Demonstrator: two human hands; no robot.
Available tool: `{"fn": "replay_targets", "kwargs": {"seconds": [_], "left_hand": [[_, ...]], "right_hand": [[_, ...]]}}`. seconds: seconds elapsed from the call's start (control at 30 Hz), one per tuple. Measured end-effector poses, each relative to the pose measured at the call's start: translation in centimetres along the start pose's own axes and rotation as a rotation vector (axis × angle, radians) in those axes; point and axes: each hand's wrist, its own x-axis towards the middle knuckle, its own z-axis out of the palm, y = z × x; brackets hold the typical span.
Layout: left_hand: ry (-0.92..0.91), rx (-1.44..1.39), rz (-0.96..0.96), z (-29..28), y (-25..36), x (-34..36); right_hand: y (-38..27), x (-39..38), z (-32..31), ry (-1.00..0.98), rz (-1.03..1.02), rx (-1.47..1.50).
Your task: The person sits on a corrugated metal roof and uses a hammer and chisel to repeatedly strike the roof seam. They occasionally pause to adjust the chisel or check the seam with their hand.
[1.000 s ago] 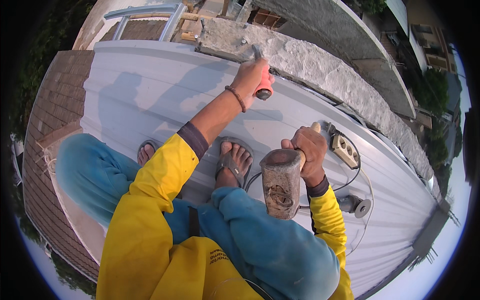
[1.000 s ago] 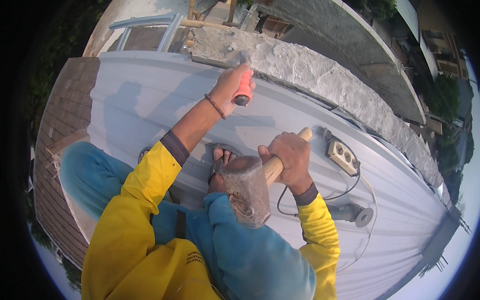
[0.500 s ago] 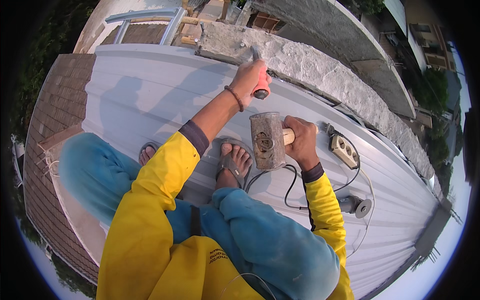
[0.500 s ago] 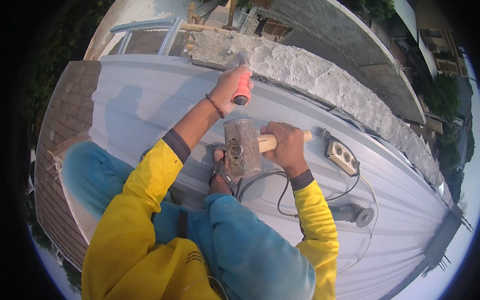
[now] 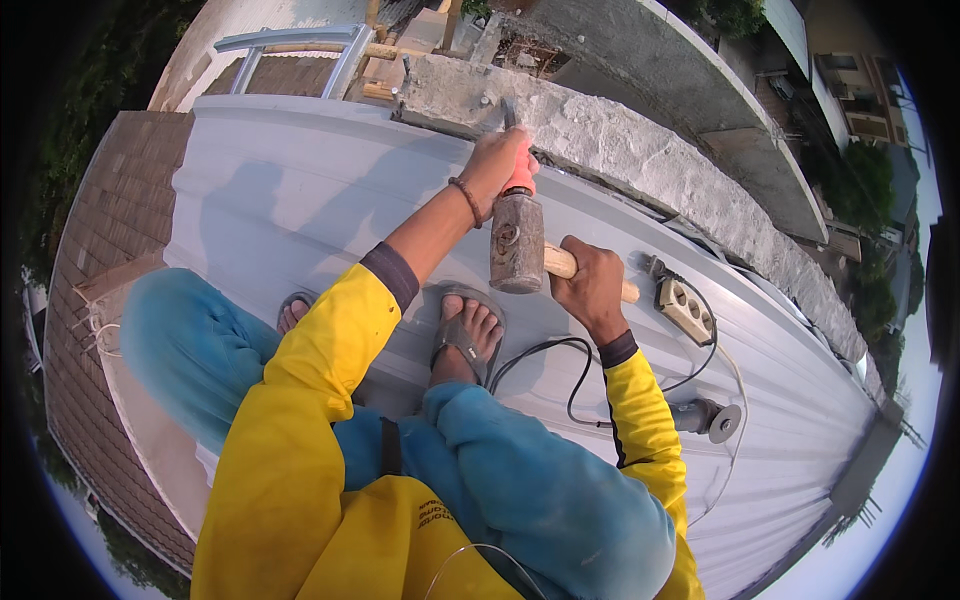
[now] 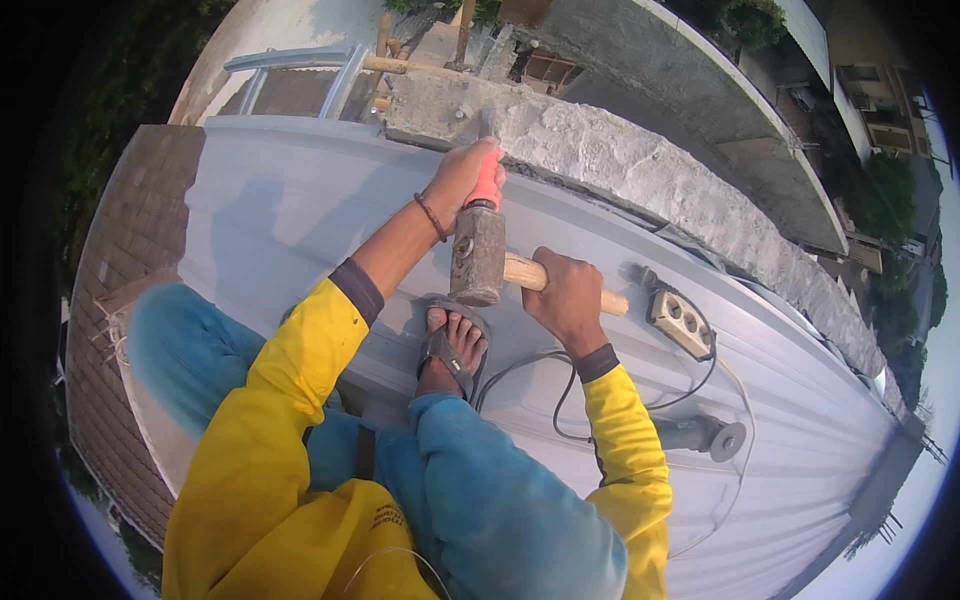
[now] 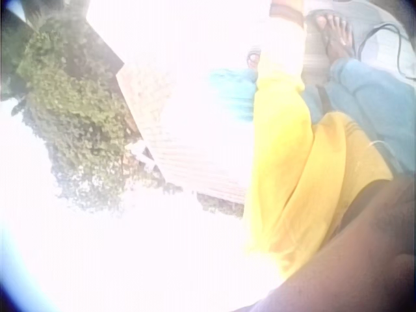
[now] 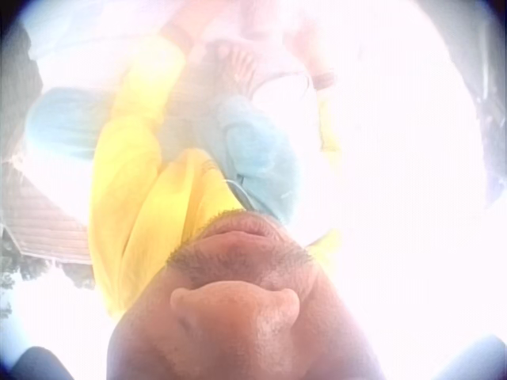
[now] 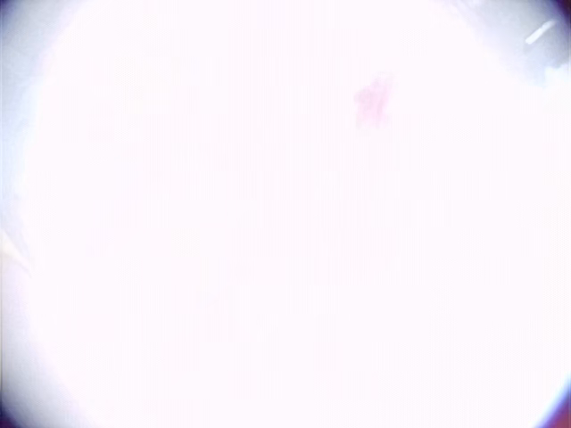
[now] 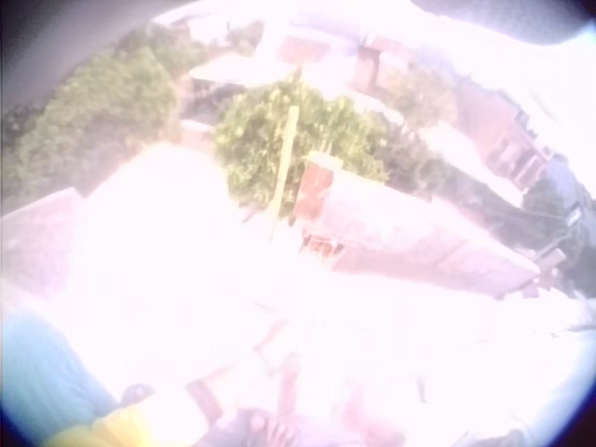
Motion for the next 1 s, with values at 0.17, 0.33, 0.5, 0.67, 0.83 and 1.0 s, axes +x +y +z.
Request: {"fn": "replay_targets", "kwargs": {"seconds": [0.17, 0.33, 0.5, 0.67, 0.83, 1.0], "left_hand": [[-0.019, 0.005, 0.007, -0.2, 0.1, 0.0], [-0.002, -0.014, 0.008, -0.1, 0.1, 0.2], [-0.021, -0.011, 0.006, -0.4, 0.3, 0.5], [-0.006, -0.013, 0.02, -0.3, 0.2, 0.7], [0.002, 0.017, 0.023, -0.2, 0.1, 1.0], [-0.013, -0.01, 0.044, -0.3, 0.0, 1.1]], "right_hand": [[-0.7, -1.4, -1.0, 0.045, -0.121, 0.143], [-0.1, 0.4, -0.4, 0.094, -0.052, 0.031], [-0.2, -0.3, -0.6, 0.086, -0.14, 0.148], [0.1, 1.0, -1.2, 0.067, -0.126, 0.043], [0.2, 0.6, -0.6, -0.003, -0.022, 0.061], [0.7, 0.2, -0.5, 0.137, -0.28, 0.142]]}}
